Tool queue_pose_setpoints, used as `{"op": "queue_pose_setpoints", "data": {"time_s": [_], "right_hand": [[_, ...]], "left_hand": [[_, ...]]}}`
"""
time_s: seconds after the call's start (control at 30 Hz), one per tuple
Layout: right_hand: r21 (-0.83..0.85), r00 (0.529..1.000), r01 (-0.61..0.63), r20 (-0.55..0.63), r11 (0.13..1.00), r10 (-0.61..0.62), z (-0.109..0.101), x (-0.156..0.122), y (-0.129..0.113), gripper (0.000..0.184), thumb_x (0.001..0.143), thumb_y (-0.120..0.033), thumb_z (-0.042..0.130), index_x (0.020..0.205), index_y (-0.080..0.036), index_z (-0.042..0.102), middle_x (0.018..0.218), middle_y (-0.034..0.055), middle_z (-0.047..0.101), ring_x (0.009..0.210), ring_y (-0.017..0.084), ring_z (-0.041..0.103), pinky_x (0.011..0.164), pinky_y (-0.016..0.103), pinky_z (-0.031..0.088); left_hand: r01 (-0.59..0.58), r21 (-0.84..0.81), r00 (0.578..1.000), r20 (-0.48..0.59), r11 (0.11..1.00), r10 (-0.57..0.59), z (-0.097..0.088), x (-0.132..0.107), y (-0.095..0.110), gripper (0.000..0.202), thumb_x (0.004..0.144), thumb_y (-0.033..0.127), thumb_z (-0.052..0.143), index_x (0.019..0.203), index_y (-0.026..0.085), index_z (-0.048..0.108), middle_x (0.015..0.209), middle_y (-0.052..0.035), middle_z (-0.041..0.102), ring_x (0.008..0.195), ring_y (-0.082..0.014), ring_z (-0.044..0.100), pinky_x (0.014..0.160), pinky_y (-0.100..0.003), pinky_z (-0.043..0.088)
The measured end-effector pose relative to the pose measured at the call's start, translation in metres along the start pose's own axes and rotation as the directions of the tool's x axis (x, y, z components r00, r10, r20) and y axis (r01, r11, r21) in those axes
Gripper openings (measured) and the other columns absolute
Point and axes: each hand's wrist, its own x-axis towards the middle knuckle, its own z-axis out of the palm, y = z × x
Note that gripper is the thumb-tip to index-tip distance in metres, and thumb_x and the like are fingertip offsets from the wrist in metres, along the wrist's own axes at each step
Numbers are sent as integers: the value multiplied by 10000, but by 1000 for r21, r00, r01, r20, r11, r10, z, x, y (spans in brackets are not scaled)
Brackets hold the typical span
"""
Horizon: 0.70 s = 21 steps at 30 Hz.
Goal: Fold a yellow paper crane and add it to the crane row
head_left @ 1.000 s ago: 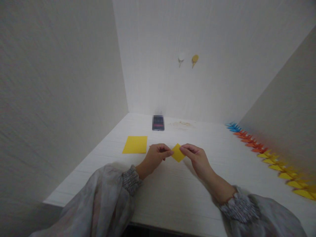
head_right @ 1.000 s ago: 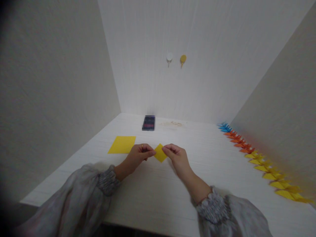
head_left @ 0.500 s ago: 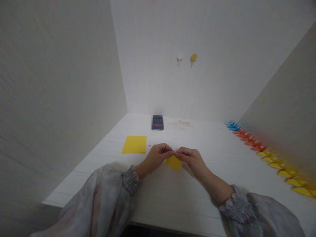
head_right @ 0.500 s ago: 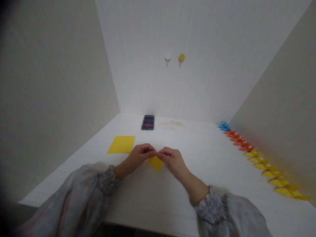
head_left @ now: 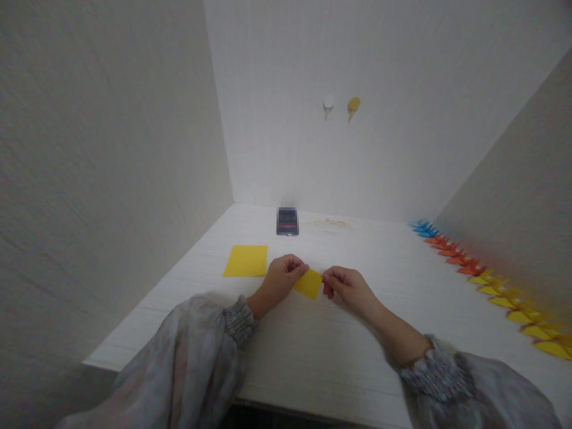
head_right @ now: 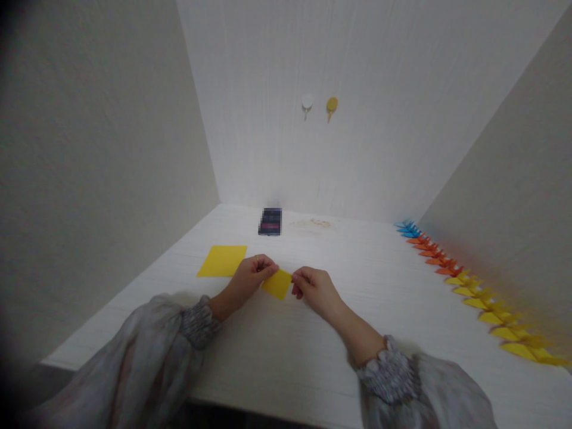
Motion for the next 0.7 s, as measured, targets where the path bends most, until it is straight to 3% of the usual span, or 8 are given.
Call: {"op": "queue_pose_setpoints", "data": {"time_s": [0.17,0.3,0.47,0.7], "right_hand": [[28,991,65,-119,998,-61,-13,3,7,213,724,-342,489,613,-169,543,543,1,548,527,121,500,556,247,391],[48,983,160,-99,986,-155,-4,4,4,222,754,-363,478,744,-175,594,710,26,598,690,146,533,651,260,397],[-41,988,144,-56,989,-146,11,2,3,188,747,-326,489,692,-174,585,620,6,556,589,129,489,550,242,373],[-89,989,146,3,985,-146,12,-1,2,176,751,-295,461,662,-168,545,575,-11,499,512,99,416,477,220,325]], "left_hand": [[0,26,994,-105,1000,3,-7,5,0,246,669,373,556,675,127,563,569,6,509,527,-89,443,498,-206,345],[10,5,1000,-12,1000,-10,-1,-1,6,240,656,367,569,667,128,572,577,1,521,537,-91,446,507,-209,349],[46,-67,995,95,997,-40,6,-7,13,198,640,324,579,651,127,579,555,12,511,510,-77,418,496,-206,330],[159,-170,971,206,973,-123,7,-8,15,188,604,304,605,632,121,569,553,17,514,498,-74,418,481,-208,309]]}}
